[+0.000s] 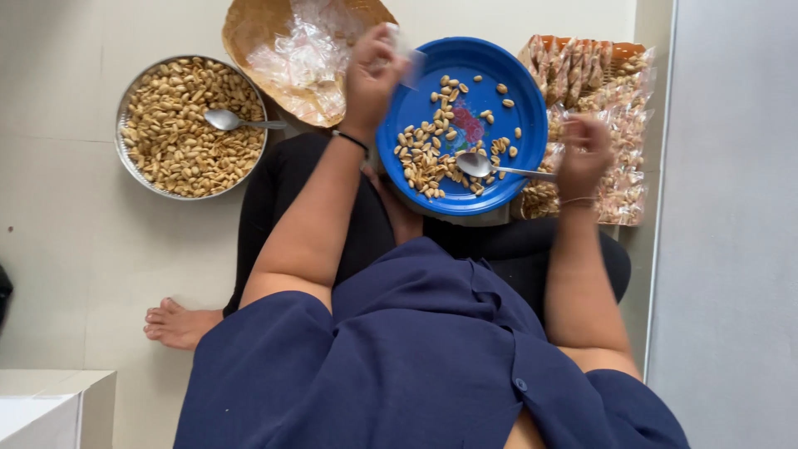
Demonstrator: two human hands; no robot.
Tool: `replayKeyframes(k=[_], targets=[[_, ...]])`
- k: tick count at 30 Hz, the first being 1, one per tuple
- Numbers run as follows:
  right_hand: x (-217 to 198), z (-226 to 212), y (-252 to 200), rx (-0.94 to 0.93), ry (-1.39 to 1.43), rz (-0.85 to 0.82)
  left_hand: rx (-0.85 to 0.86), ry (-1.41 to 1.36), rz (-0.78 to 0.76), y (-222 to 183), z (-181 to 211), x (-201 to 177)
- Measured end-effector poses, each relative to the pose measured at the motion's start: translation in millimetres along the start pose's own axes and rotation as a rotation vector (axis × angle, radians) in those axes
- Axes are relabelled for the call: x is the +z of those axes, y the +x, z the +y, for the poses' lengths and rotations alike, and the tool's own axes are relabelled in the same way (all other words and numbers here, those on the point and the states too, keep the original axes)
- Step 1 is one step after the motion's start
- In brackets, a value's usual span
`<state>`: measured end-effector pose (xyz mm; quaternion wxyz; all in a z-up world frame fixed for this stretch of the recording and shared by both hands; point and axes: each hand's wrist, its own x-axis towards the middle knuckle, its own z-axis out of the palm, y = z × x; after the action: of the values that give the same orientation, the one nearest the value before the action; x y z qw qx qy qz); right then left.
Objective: Peeling peanuts by hand and using a spoon to fill small plastic bags for packaging.
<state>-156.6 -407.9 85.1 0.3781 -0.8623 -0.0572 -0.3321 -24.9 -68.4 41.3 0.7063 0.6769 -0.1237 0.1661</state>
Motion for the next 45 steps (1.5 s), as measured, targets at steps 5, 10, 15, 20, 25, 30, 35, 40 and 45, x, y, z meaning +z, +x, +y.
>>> replayKeyframes(k=[5, 10, 15, 20, 25, 30, 35, 40, 45], targets=[[34.7, -81.4, -15.9, 0.242, 0.263, -0.321, -0.073, 0.023, -0.236, -49.6, 64.4, 76.7], [44.3, -58.5, -34.0, 0.239, 0.33, -0.273, -0.164, 0.071, -0.279, -76.2, 44.6, 96.0], [42.8, -39.7, -38.4, 0.229, 0.328, -0.309, -0.118, 0.208, -0.266, -78.6, 38.0, 94.9], [41.4, -45.8, -30.7, 0.157, 0.305, -0.307, -0.199, 0.169, -0.396, -80.7, 46.6, 94.7], [41.3, -52.3, -26.4, 0.115, 0.27, -0.314, -0.373, 0.05, -0.536, -81.0, 55.7, 95.4], [38.4, -49.4, -26.7, 0.137, 0.33, -0.323, -0.407, -0.035, -0.57, -74.2, 63.0, 89.7], [43.3, -40.2, -33.1, 0.172, 0.348, -0.319, -0.253, 0.106, -0.561, -72.4, 67.7, 85.8], [42.1, -29.4, -37.0, 0.234, 0.316, -0.271, -0.043, 0.329, -0.56, -70.2, 69.4, 84.0], [41.8, -41.7, -32.9, 0.17, 0.18, -0.211, -0.075, 0.433, -0.567, -76.9, 74.6, 87.0]])
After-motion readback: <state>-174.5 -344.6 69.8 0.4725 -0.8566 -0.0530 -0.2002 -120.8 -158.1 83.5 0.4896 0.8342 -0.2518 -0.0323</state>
